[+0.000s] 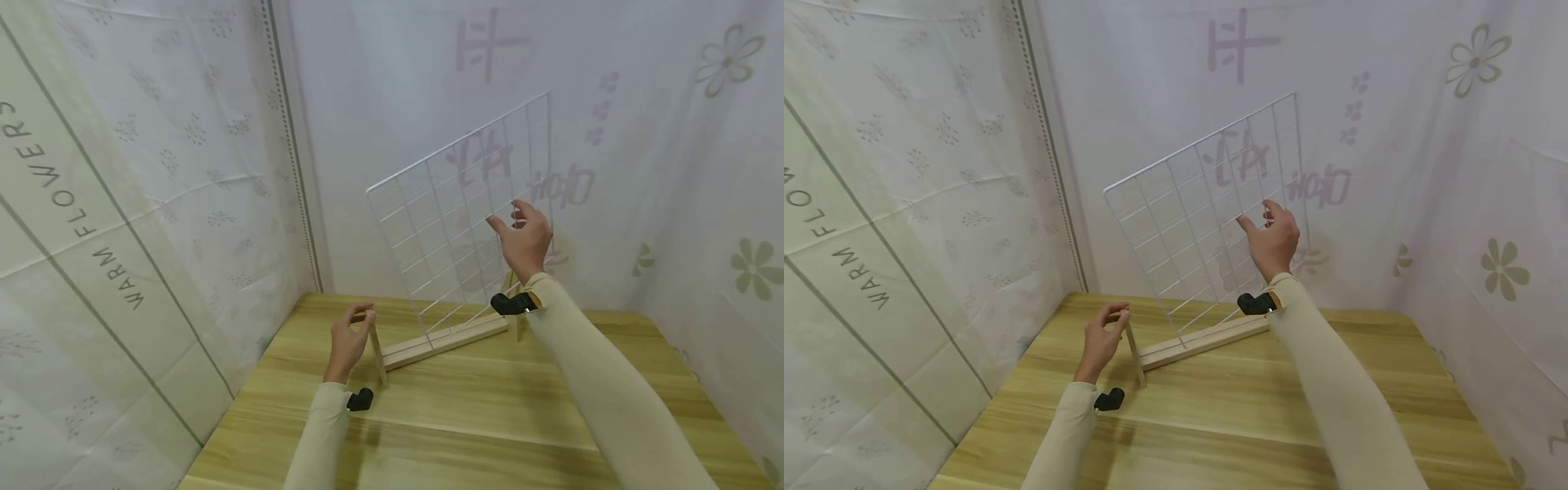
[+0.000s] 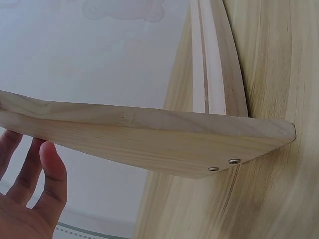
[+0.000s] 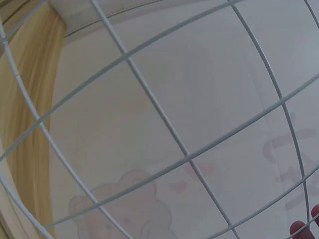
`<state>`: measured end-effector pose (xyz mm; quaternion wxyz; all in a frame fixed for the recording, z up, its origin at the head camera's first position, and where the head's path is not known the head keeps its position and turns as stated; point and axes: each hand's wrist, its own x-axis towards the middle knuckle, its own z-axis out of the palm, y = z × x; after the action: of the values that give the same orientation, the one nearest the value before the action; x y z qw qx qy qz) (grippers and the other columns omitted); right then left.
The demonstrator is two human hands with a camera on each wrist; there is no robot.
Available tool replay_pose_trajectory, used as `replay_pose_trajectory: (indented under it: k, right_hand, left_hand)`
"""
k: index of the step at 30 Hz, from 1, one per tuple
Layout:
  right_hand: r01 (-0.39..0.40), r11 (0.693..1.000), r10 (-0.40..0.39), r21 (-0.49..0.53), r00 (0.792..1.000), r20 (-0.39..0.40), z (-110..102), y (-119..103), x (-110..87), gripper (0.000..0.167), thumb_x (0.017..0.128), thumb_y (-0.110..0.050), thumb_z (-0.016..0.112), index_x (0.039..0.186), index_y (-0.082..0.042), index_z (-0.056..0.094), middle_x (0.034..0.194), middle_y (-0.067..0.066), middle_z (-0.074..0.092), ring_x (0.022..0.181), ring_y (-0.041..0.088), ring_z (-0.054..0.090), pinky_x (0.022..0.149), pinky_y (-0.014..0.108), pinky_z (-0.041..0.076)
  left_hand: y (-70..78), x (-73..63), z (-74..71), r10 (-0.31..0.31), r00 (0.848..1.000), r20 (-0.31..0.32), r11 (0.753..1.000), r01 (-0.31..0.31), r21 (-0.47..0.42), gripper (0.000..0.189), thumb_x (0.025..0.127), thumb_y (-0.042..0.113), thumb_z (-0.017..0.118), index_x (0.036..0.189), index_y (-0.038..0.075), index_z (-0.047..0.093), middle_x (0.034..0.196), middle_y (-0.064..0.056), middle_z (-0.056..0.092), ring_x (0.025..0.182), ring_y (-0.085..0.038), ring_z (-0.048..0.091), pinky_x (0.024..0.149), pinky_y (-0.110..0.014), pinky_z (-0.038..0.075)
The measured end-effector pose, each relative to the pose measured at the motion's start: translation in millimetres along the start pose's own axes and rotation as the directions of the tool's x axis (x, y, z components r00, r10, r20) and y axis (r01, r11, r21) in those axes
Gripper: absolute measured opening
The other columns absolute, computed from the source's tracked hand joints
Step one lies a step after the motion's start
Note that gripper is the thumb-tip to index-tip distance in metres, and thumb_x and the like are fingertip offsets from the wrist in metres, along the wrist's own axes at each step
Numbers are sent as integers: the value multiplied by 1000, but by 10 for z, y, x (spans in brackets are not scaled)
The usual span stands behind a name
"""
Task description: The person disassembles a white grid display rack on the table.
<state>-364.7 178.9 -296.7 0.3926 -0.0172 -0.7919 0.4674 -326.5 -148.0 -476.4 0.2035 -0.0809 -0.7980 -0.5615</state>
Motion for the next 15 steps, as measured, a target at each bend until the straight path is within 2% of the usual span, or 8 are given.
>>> replay_pose_trajectory:
  k: [7, 12, 15]
  right_hand:
    - [141, 989, -139, -40, 988, 63, -190, 334, -60, 57, 86, -20, 81, 136, -3, 61, 118, 24, 64, 106, 41, 59, 94, 53, 43]
    - [253, 961, -238, -110, 962, 131, -301, 566, -198, 59, 85, -18, 80, 138, -2, 59, 120, 23, 62, 107, 39, 59, 85, 56, 45]
    - [312, 939, -288, -147, 944, 164, -351, 695, -282, 60, 84, -18, 81, 138, -2, 59, 117, 21, 62, 103, 39, 60, 79, 54, 45]
  left_hand:
    - [15, 31, 36, 1, 1000, -7, 1000, -1, -2, 21, 99, 26, 66, 119, 23, 71, 126, -6, 69, 110, -29, 66, 86, -46, 56]
    - [10, 22, 36, -6, 1000, -14, 1000, 6, 4, 21, 99, 23, 66, 119, 20, 70, 126, -7, 70, 110, -29, 67, 85, -44, 56]
    - [19, 10, 21, -19, 1000, -16, 1000, 20, 10, 20, 99, 23, 66, 119, 22, 70, 126, -6, 70, 110, -28, 66, 84, -43, 56]
